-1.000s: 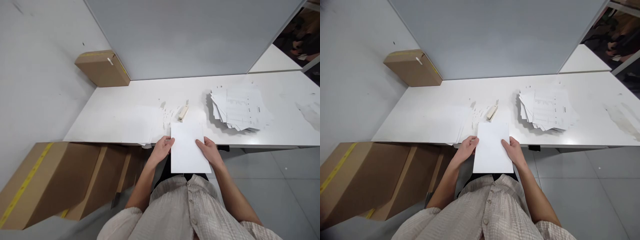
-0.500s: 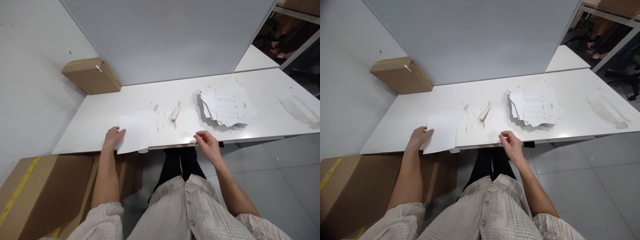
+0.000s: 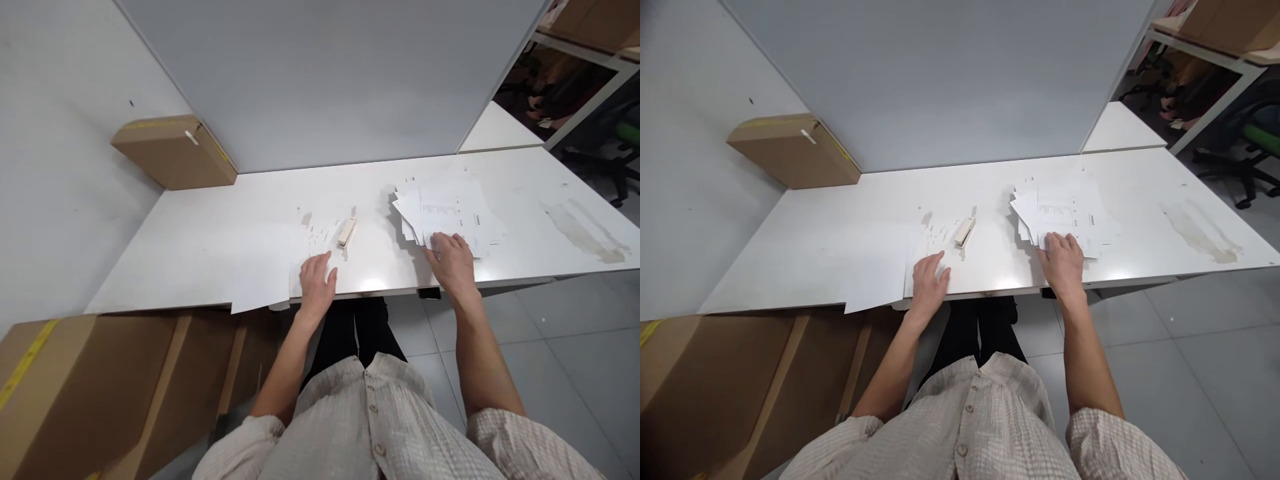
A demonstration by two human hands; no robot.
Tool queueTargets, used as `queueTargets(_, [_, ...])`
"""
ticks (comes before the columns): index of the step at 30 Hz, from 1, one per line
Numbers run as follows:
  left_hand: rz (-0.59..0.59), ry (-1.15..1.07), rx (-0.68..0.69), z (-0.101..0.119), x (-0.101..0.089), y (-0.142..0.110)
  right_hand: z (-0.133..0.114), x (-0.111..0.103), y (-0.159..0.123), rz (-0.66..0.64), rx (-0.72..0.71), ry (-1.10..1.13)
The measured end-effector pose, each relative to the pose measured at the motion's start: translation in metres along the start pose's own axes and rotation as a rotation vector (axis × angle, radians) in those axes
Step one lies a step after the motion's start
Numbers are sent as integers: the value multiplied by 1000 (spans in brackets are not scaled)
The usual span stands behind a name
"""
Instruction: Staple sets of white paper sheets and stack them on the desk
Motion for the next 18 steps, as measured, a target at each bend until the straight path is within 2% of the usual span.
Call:
queueTargets(3, [-102, -186, -3, 22, 18, -4, -1, -3, 0, 32, -50, 68])
queueTargets(5, [-168, -353, -74, 31, 27, -6, -4, -17, -1, 139, -21, 123])
queueTargets(7, [-241, -590, -220, 34, 38, -9, -14, -39, -8, 297, 23, 224])
queueTargets(9, [-332, -911, -414, 37, 54, -13, -33, -56, -21, 364, 32, 405])
queueTargets(10, [-373, -1088, -515, 40, 62, -16, -46, -59, -28, 324, 20, 527])
queueTargets(12, [-417, -1419, -695, 45, 73, -20, -74, -55, -42, 134, 23, 777])
queueTargets(14, [-375, -1652, -804, 46, 77, -21, -92, -43, -57, -43, 124, 974])
queueTargets(16, [-285, -1764, -841, 41, 73, -20, -100, -28, -70, -171, 274, 1140])
queueTargets(18, [-192, -1786, -840, 33, 66, -19, -101, -14, -79, -248, 402, 1294])
Point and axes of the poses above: each hand's wrist, its own y-axis towards the middle knuckle, its own x-axis out of the palm, z = x × y, the point moved 7 cm from there along y, towards the middle knuckle, and after that the axes turned 2 degrees about -y, right-handed, at the moved point
